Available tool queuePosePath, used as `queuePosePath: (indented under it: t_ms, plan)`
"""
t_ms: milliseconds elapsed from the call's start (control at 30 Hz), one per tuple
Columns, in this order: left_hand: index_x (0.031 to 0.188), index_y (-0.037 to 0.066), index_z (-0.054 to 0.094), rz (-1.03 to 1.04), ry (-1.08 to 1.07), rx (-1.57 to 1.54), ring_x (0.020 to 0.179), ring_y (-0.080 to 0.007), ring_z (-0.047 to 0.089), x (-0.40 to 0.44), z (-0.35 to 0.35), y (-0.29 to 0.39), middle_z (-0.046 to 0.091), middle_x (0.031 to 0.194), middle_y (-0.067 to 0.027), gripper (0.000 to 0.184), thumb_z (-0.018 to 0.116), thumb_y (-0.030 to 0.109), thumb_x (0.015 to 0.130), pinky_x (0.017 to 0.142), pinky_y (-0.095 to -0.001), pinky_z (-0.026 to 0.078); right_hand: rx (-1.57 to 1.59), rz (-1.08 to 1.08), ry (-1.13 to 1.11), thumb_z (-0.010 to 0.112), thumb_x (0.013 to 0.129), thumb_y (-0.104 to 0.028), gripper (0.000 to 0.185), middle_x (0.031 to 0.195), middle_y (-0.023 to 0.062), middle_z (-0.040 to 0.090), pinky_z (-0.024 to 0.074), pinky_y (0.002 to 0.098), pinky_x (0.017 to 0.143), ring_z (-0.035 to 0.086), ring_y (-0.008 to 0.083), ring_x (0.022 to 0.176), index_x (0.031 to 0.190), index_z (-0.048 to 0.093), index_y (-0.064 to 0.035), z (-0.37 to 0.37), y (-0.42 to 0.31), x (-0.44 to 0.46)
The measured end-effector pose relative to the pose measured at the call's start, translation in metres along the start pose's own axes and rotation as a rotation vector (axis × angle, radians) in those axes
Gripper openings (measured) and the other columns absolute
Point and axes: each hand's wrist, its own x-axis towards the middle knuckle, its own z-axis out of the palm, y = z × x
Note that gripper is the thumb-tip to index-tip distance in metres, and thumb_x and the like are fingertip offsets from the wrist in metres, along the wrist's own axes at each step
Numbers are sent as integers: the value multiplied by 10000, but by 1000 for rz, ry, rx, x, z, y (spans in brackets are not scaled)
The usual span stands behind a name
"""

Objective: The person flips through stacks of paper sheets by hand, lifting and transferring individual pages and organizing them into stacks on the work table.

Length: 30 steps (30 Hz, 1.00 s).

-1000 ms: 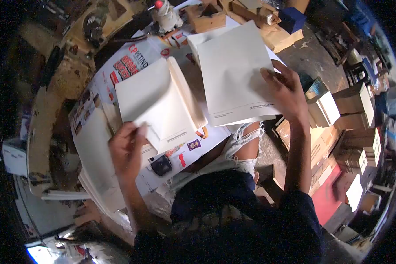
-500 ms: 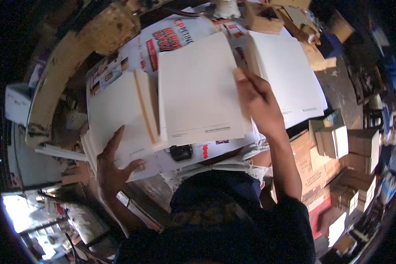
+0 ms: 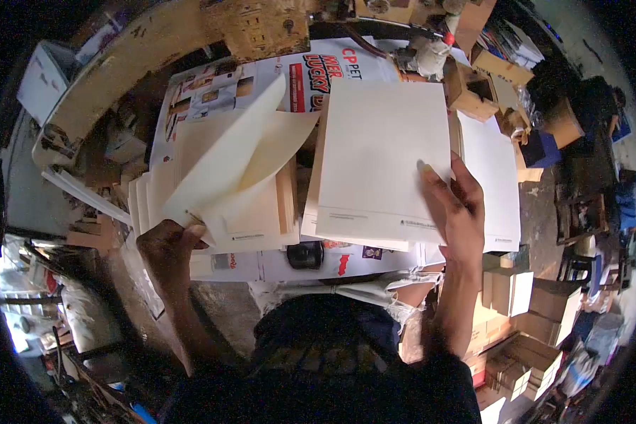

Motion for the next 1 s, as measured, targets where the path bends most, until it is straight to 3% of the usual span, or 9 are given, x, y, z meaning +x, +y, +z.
queuePosePath:
  t_ms: [167,233,300,367,500,567,700,867,1000]
  plan:
    - [816,-65,660,-6,156,-158,660,-181,665,-4,3,-8,669,732,-135,142,712,66,803,607,-293,557,-159,-63,57,585,875,-59,483,1049,108,632,453,257,848,587,130,937,1335,455,12,43,-3,-13]
    - [904,-57,651,296,355,-918,810,-238,668,-2,8,-31,668,879,-184,238,588,173,913,665,-324,557,-345,-107,-88,551,903,-67,488,987,101,615,443,255,823,568,123,900,1361,407,22,58,9,-18]
    - [1027,-14,644,164,20,-548,996,-244,621,9,-14,-4,651,1017,-184,350,453,275,979,734,-353,545,-249,-187,-208,513,915,-49,519,942,88,593,438,260,790,544,127,847,1397,335,23,84,36,-20]
    - [1195,19,600,188,132,301,1181,-257,518,24,-16,-9,600,1204,-168,398,447,316,978,931,-416,443,-168,-86,-360,485,914,-24,553,1032,108,566,429,256,811,525,136,880,1423,271,15,113,31,-24]
    - [1248,114,586,123,41,1090,1319,-359,352,19,-18,-3,380,1431,-185,367,452,326,979,1090,-434,296,-7,19,-528,458,916,1,571,1235,153,493,386,286,944,487,183,1088,1441,233,7,143,25,-34]
    - [1232,40,574,164,19,764,1324,-315,376,15,-36,-4,396,1433,-170,369,481,286,973,1082,-407,299,59,-251,-513,444,917,16,565,1320,170,466,362,314,1011,452,217,1210,1444,240,-6,154,45,-37]
    - [1187,-32,513,31,-33,50,1150,-249,510,0,-37,50,491,1271,-212,340,587,120,891,966,-402,434,426,-182,-608,404,904,50,545,1375,158,431,315,307,1038,430,197,1233,1433,286,-5,142,26,-40]
    - [1347,-25,384,534,-81,170,1139,-286,518,9,-21,0,432,1331,-243,598,603,53,796,933,-370,471,330,-24,-504,411,1001,-248,440,1179,118,570,382,318,970,502,180,1117,1376,382,-20,80,-6,-41]
    - [1383,-49,353,404,-31,-174,1191,-315,494,-16,67,35,399,1366,-262,607,547,25,812,935,-361,476,263,19,-340,500,979,-279,428,1183,98,578,427,312,892,519,114,1045,1305,475,-3,24,-19,-53]
